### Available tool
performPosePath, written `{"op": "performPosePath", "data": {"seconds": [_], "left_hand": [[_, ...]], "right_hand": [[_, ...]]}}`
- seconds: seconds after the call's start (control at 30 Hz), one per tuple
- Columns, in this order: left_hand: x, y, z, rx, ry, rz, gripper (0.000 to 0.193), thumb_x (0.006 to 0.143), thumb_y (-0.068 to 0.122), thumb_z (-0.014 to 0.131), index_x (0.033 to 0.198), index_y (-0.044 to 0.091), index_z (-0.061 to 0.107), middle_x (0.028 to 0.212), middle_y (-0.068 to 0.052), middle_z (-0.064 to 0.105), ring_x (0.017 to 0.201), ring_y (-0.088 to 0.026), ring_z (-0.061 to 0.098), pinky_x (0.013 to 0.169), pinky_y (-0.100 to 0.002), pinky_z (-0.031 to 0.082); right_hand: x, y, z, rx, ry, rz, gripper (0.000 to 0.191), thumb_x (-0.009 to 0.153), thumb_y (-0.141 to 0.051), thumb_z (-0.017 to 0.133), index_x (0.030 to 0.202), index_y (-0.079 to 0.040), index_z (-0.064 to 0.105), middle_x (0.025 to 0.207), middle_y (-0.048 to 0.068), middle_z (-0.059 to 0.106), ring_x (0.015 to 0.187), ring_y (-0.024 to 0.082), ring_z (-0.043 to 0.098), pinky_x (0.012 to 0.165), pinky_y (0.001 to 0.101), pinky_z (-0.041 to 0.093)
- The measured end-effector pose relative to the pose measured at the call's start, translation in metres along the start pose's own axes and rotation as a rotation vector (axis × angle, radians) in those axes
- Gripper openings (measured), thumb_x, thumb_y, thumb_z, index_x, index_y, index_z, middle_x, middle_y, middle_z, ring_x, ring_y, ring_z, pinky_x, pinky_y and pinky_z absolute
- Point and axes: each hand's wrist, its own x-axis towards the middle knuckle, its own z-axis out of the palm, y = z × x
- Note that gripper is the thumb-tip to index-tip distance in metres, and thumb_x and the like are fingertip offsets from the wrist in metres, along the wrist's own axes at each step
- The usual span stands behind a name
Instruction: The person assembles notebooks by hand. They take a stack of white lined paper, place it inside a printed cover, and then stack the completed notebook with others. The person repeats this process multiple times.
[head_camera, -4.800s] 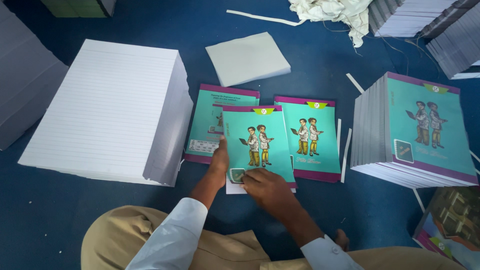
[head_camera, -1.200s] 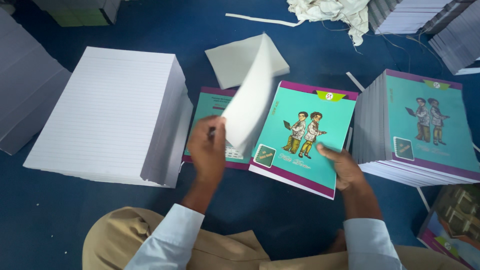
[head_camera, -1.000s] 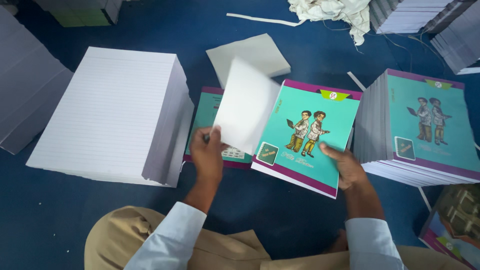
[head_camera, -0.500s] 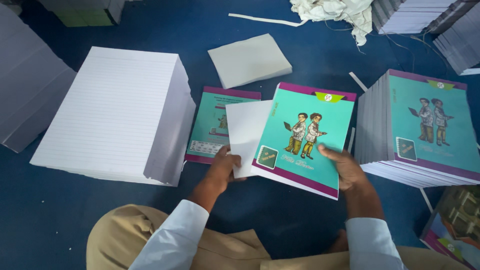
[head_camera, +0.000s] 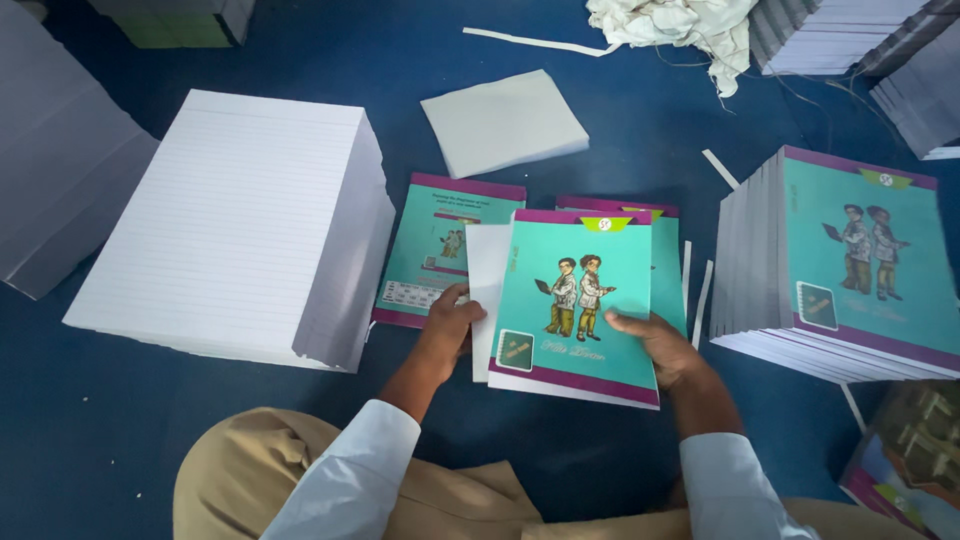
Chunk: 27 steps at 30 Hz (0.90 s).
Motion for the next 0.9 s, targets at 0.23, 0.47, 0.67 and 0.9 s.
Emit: {"op": "performPosePath", "data": {"seconds": [0.23,0.47,0.67,0.9], "left_hand": [[0.01,-0.002,0.005,-0.158,-0.04,-0.093,0.04,0.096,0.027,0.053,0.127,0.003,0.06,0.112,-0.012,0.066,0.098,-0.028,0.064,0.082,-0.043,0.054],[0.011,-0.002,0.01,-0.091,0.004,0.0,0.043,0.104,0.031,0.04,0.139,0.01,0.054,0.122,-0.011,0.068,0.111,-0.026,0.066,0.093,-0.042,0.054],[0.003,0.004,0.014,-0.232,0.012,-0.15,0.044,0.104,0.031,0.04,0.141,0.011,0.052,0.131,-0.014,0.063,0.115,-0.026,0.063,0.097,-0.044,0.054],[0.002,0.004,0.019,-0.216,-0.033,-0.152,0.052,0.106,0.04,0.039,0.138,0.002,0.056,0.126,-0.018,0.067,0.109,-0.026,0.068,0.094,-0.041,0.056]], "right_hand": [[-0.002,0.002,0.01,0.057,-0.043,-0.008,0.094,0.066,-0.023,0.085,0.145,0.005,0.042,0.128,0.031,0.061,0.118,0.043,0.065,0.092,0.0539,0.059],[-0.007,-0.001,0.022,0.032,-0.04,-0.001,0.09,0.066,-0.023,0.084,0.142,0.005,0.045,0.124,0.029,0.063,0.116,0.042,0.066,0.09,0.0526,0.061],[-0.006,0.001,0.027,0.038,-0.049,0.014,0.086,0.067,-0.023,0.084,0.139,0.006,0.048,0.123,0.03,0.064,0.115,0.042,0.066,0.089,0.0523,0.061],[0.0,0.008,0.028,-0.112,0.07,0.063,0.088,0.069,-0.031,0.082,0.143,0.003,0.049,0.131,0.027,0.065,0.123,0.041,0.063,0.098,0.0542,0.055]]}}
